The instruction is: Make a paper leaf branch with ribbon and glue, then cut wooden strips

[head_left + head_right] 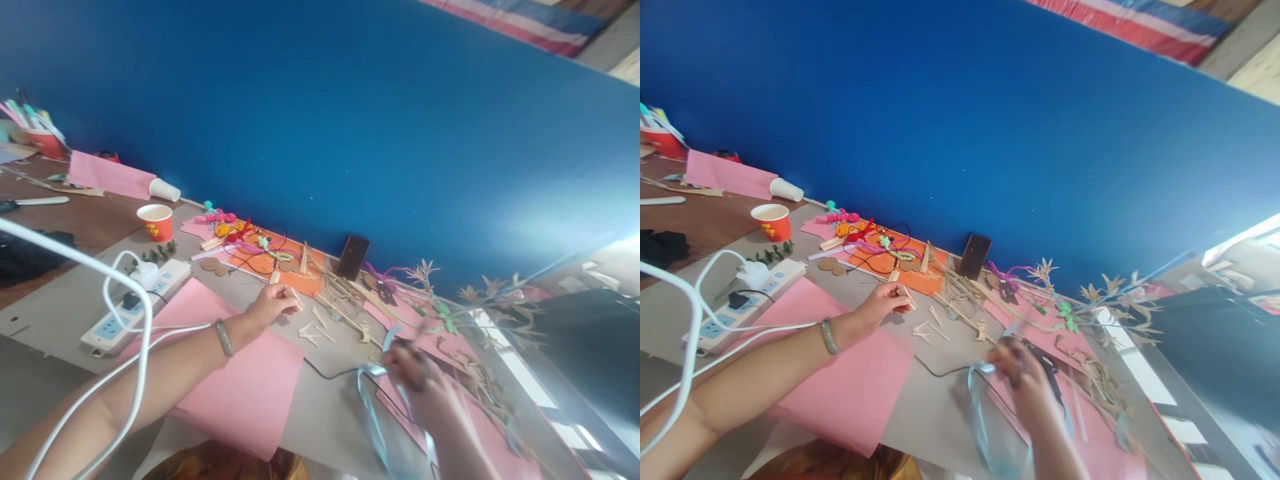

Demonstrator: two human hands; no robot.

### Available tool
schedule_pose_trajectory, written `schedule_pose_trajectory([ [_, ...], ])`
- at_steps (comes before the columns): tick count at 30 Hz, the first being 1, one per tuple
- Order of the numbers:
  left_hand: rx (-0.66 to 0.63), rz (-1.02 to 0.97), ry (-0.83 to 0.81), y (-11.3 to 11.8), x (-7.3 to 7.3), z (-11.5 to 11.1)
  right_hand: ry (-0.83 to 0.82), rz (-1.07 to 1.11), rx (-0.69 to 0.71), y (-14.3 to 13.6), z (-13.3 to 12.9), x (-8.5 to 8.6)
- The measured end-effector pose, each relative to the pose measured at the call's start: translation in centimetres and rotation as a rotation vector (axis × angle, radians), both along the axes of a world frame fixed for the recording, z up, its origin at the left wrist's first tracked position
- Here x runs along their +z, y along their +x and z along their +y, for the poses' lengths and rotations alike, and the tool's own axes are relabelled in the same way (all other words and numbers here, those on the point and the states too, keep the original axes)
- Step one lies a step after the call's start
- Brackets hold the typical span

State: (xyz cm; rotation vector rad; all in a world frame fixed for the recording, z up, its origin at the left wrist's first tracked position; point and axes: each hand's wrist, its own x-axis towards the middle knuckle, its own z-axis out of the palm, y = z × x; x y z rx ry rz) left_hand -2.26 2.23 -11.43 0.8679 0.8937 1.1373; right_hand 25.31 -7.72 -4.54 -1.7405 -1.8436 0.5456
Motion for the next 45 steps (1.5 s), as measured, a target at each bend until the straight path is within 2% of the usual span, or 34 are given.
schedule_pose_trajectory([
  [3, -0.005, 0.002, 0.006, 0.0, 0.1, -0.1, -0.12, 0.097, 0.116, -3.4, 0.3, -2.3],
  [6, -0.017, 0.003, 0.022, 0.0, 0.4, -0.2, -0.14, 0.026, 0.12, -6.0, 1.3, -3.3],
  [9, -0.026, 0.007, 0.019, -0.1, 0.6, -0.3, -0.113, 0.044, 0.089, -7.1, 2.5, -3.1],
  [14, -0.11, 0.043, 0.072, 0.0, 0.5, -0.5, -0.116, 0.353, 0.036, -8.8, 4.4, -2.6],
  [20, -0.21, 0.056, 0.161, 0.1, -0.1, -0.6, -0.195, 0.67, 0.012, -11.2, 5.9, -3.0],
  [23, -0.204, 0.036, 0.13, 0.1, 0.2, -0.6, -0.205, 0.75, -0.022, -11.6, 6.5, -3.1],
  [29, -0.183, -0.061, -0.048, 0.1, 1.5, -1.1, -0.212, 0.91, -0.036, -11.5, 7.6, -3.1],
  [36, -0.162, -0.014, 0.012, 0.3, 1.2, -1.0, -0.243, 0.87, -0.024, -11.4, 7.6, -3.2],
  [45, -0.171, -0.049, 0.013, 0.1, 1.5, -1.3, -0.115, 0.819, -0.075, -11.6, 6.8, -2.8],
])
